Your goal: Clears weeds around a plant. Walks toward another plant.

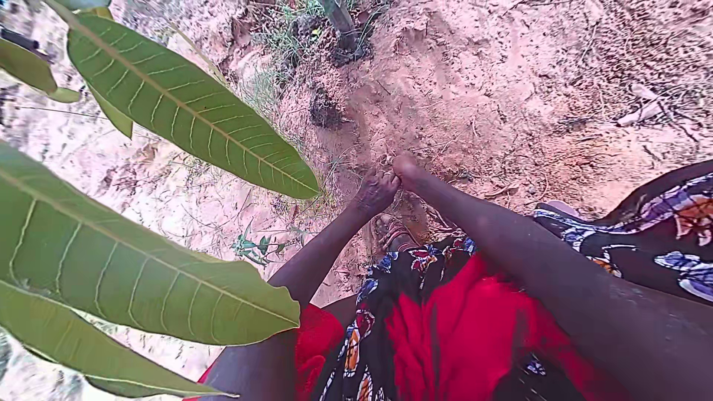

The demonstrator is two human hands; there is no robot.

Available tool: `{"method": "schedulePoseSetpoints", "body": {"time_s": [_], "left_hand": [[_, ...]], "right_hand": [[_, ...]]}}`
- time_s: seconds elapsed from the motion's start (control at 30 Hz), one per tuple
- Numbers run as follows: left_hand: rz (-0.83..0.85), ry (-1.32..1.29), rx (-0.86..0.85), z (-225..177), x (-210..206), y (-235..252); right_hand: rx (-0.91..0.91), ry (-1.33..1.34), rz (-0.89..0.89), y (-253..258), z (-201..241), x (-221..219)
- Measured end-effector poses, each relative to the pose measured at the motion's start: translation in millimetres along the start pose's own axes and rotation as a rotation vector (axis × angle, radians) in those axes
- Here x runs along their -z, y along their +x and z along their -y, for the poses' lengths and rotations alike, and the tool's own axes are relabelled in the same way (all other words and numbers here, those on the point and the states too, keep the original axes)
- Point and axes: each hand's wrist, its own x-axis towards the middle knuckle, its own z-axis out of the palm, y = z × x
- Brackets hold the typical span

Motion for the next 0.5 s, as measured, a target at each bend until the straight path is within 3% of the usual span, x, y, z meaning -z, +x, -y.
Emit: {"method": "schedulePoseSetpoints", "body": {"time_s": [0.17, 0.27, 0.33, 0.43, 0.5], "left_hand": [[-0.008, 0.005, -0.099, -17, 12, 0], [-0.043, -0.109, -0.173, -40, 4, -25], [0.041, -0.182, -0.212, -49, 1, -33], [0.215, -0.274, -0.261, -35, -6, -29], [0.134, -0.274, -0.198, -10, -13, -21]], "right_hand": [[-0.017, -0.003, -0.012, -29, -3, 17], [-0.041, -0.177, 0.064, -51, -31, 21], [-0.113, -0.13, 0.08, -57, -53, 20], [-0.093, -0.211, -0.003, -43, -77, 20], [0.043, -0.288, -0.048, -40, -69, 24]]}}
